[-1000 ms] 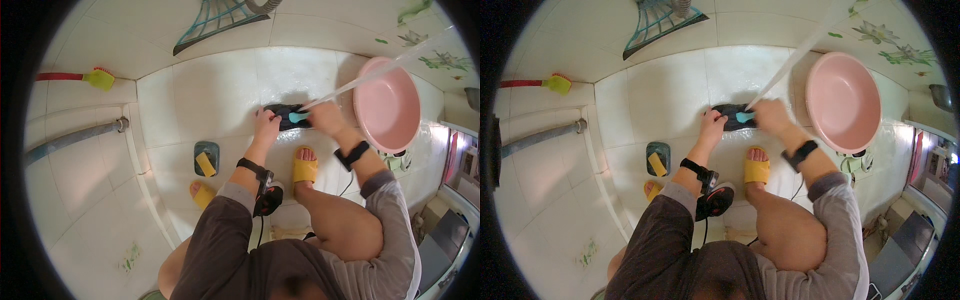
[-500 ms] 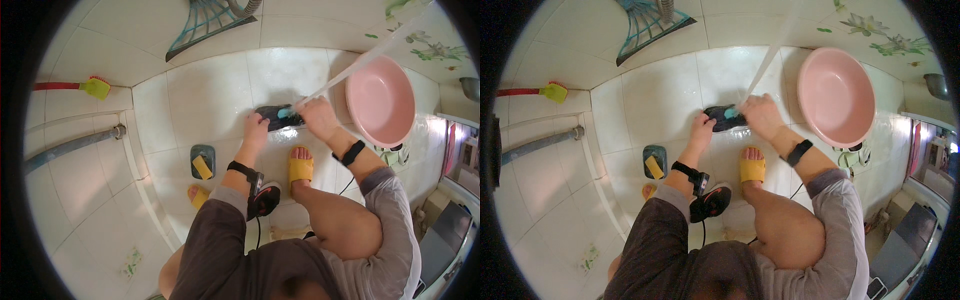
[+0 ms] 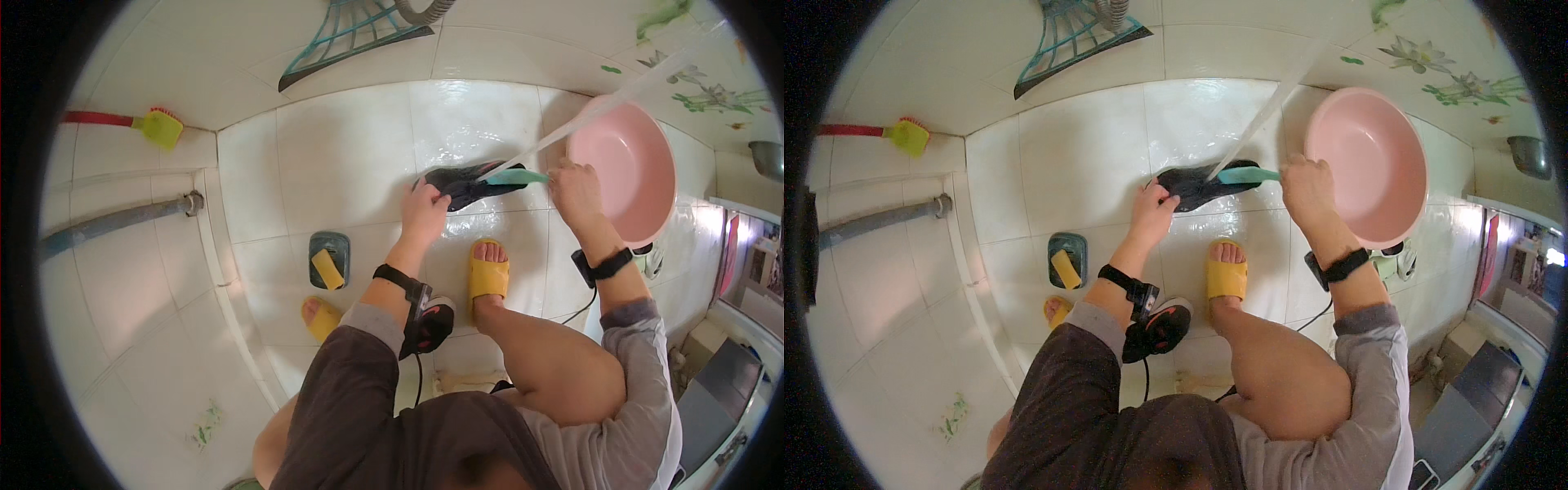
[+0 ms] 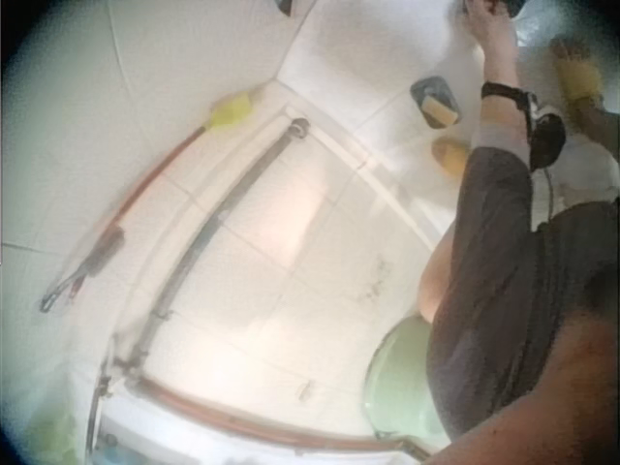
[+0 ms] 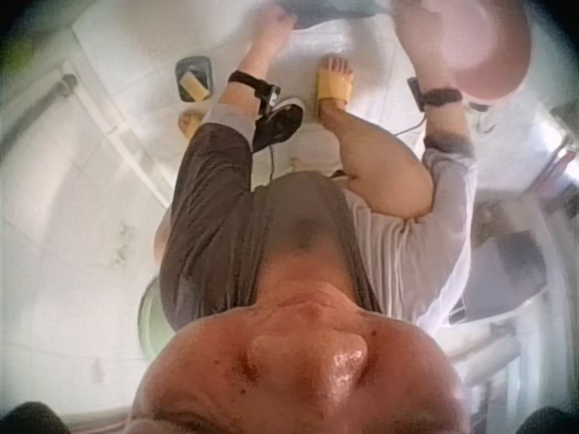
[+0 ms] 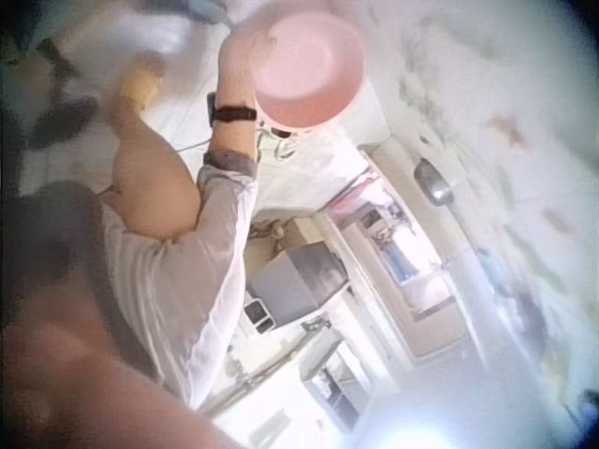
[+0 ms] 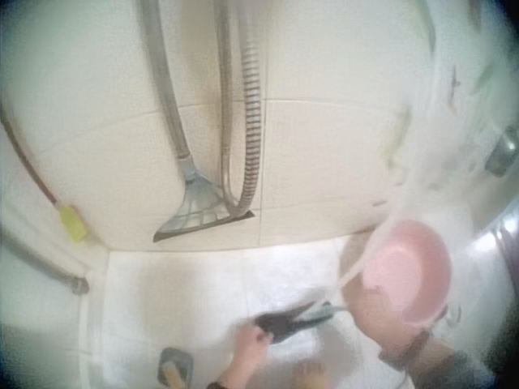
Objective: The person cleans various shoes under a stream of water, using a brush to scrub the uppers and soles of a black sneaker, a brown shoe, and a white shoe one at a time.
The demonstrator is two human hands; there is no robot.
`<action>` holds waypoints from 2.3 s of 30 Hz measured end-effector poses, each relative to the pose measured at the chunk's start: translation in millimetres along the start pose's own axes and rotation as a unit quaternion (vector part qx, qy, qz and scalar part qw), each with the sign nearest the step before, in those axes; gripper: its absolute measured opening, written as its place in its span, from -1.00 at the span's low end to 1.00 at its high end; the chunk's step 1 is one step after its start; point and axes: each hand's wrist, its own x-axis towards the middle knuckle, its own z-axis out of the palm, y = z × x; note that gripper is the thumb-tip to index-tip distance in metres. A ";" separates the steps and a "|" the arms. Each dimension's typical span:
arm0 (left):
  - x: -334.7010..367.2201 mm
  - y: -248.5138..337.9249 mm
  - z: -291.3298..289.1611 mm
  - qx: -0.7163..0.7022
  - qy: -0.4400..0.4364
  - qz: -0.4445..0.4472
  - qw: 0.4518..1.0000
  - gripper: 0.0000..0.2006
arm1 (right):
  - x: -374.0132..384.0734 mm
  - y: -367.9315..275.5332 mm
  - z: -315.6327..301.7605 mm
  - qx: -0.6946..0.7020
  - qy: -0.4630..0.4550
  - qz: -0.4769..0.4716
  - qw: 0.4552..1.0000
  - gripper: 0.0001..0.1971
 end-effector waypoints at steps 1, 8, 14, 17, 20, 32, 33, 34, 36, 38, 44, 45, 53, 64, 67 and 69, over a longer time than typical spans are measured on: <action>-1.2 4.3 4.0 -0.004 0.001 -0.003 1.000 -0.81 | -5.6 -4.2 -4.1 -0.020 -0.024 0.000 1.000 -0.91; 0.2 9.4 7.2 0.033 0.020 0.028 0.999 -0.81 | -3.1 -20.5 10.7 0.020 0.030 -0.066 0.997 -0.88; -4.1 20.7 15.3 0.006 0.040 0.014 0.999 -0.81 | -5.0 -21.4 -12.3 0.071 -0.181 0.090 0.977 -0.82; -2.1 23.6 18.8 0.042 0.036 0.036 0.998 -0.82 | 4.9 -55.0 3.8 0.172 -0.194 0.074 0.963 -0.81; -3.2 10.5 11.9 0.035 0.040 0.019 0.998 -0.81 | 7.9 -28.4 12.4 0.204 -0.223 0.032 0.953 -0.79; 0.5 5.5 15.6 0.036 0.040 0.022 0.998 -0.79 | 3.2 -52.0 42.9 0.141 -0.094 -0.034 0.985 -0.80; -0.1 -0.7 12.7 0.023 0.050 0.018 0.998 -0.79 | 3.5 -48.4 34.9 0.138 -0.083 -0.034 0.986 -0.82; -3.3 0.7 10.2 0.025 0.046 0.016 0.998 -0.79 | 8.3 -33.5 30.0 0.105 -0.109 -0.003 0.988 -0.84; -2.3 15.4 6.7 0.058 -0.023 -0.004 0.998 -0.79 | 14.0 -14.6 27.6 0.098 -0.111 0.016 0.989 -0.84; -11.0 27.3 24.2 0.130 0.031 0.014 0.991 -0.80 | 14.1 -22.3 32.1 0.112 -0.057 -0.001 0.992 -0.83; -8.9 43.7 34.4 0.089 0.069 0.079 0.991 -0.82 | -4.8 -76.2 31.7 0.200 -0.060 -0.046 0.977 -0.80; -8.4 43.6 33.5 -0.019 0.035 0.059 0.997 -0.84 | -9.1 -78.1 34.4 0.157 -0.011 -0.067 0.985 -0.79; -11.3 38.7 31.1 -0.014 0.071 0.138 0.988 -0.71 | 4.9 -69.7 52.8 0.278 -0.148 0.037 0.948 -0.71; -30.9 45.5 15.0 -0.326 0.091 -0.096 0.936 -0.18 | -7.3 -70.9 20.8 0.784 -0.287 0.267 0.482 -0.77; -37.2 48.2 11.0 -0.483 -0.062 -0.195 0.851 -0.12 | -7.2 -64.5 22.2 0.808 -0.293 0.273 0.431 -0.69; -34.3 55.3 7.6 -0.513 -0.100 -0.231 0.820 0.06 | -8.1 -53.4 26.1 0.766 -0.321 0.295 0.472 -0.65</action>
